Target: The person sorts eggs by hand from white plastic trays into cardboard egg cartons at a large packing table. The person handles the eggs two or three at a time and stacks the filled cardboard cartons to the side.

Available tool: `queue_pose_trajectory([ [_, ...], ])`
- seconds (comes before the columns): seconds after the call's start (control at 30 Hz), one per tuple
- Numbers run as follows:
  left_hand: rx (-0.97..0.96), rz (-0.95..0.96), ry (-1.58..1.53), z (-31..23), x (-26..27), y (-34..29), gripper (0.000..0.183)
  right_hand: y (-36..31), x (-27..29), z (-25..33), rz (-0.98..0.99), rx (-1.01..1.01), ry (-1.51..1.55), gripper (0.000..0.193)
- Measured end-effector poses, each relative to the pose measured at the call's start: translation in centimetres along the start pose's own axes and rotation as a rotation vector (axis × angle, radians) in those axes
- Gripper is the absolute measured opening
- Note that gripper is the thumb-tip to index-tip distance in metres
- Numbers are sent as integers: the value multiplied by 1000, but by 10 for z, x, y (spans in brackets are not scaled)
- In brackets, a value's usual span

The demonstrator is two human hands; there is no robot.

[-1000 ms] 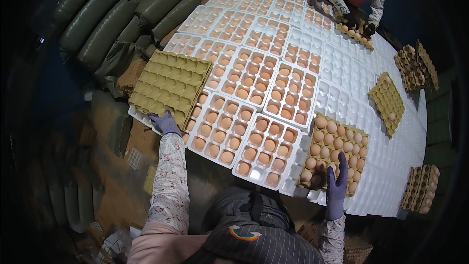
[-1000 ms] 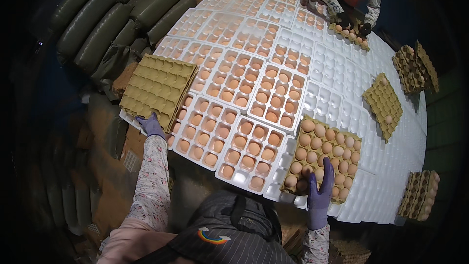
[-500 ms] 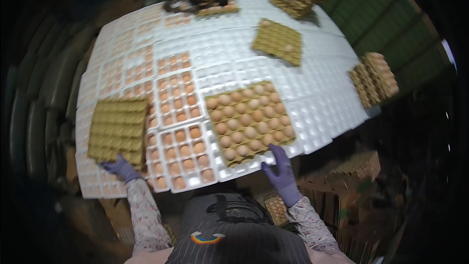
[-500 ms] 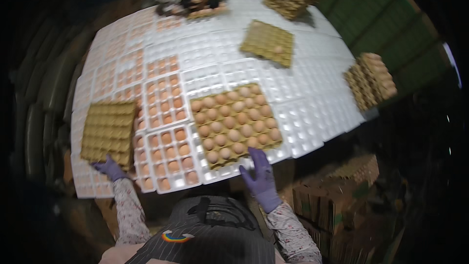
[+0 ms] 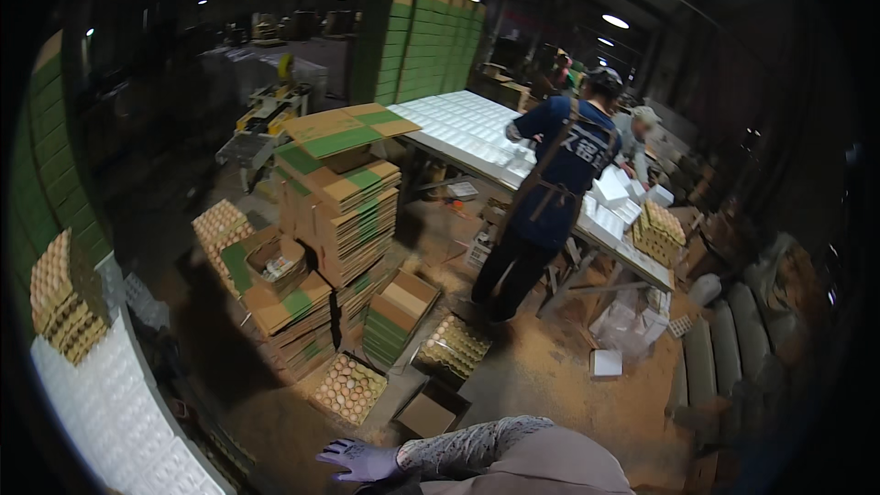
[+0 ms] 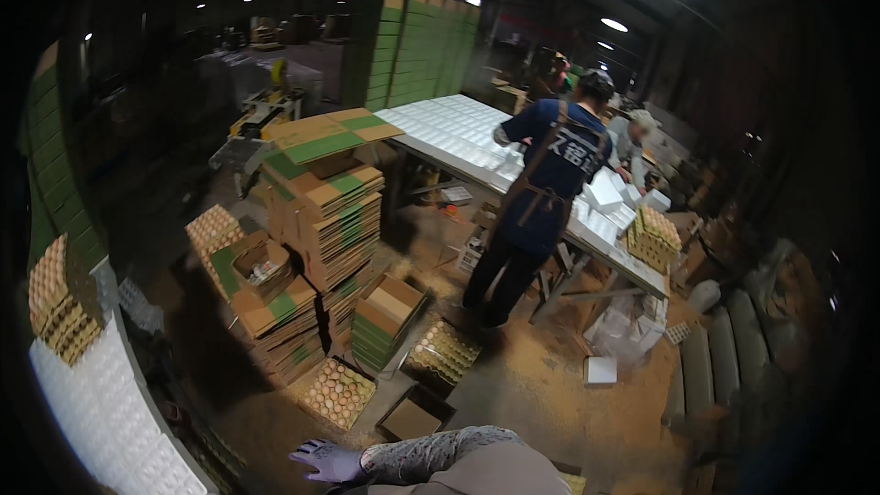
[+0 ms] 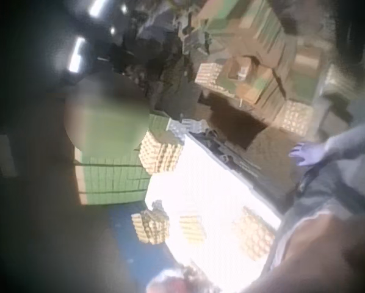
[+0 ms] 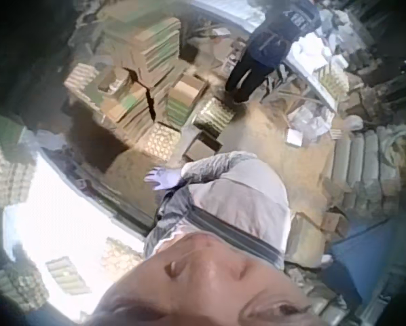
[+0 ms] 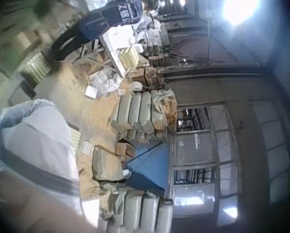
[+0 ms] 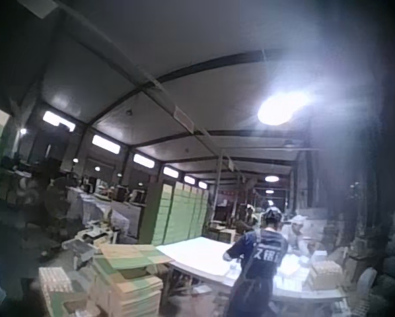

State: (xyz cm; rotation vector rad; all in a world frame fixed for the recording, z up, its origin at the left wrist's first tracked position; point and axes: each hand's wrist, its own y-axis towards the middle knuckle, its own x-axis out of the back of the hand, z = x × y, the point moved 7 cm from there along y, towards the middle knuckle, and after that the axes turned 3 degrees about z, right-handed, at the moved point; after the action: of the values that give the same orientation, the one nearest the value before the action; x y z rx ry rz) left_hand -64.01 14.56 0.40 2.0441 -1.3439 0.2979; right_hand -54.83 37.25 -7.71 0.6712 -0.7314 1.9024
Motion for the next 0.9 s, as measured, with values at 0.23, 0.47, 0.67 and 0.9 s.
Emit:
queue_pose_trajectory([
  [0.23, -57, 195, -33, -12, -44, 15, 55, 0, -37, -26, -156, -92, 124, 63],
  [0.47, -53, 248, -18, -12, -49, 20, 56, 18, -66, -35, -156, -73, 33, 69],
  [0.67, -49, 269, 2, -10, -47, 20, 56, 16, -39, -7, -83, -123, 96, 67],
  [0.9, -51, 299, 16, -11, -49, 20, 57, 18, -47, -16, -116, -87, 133, 67],
])
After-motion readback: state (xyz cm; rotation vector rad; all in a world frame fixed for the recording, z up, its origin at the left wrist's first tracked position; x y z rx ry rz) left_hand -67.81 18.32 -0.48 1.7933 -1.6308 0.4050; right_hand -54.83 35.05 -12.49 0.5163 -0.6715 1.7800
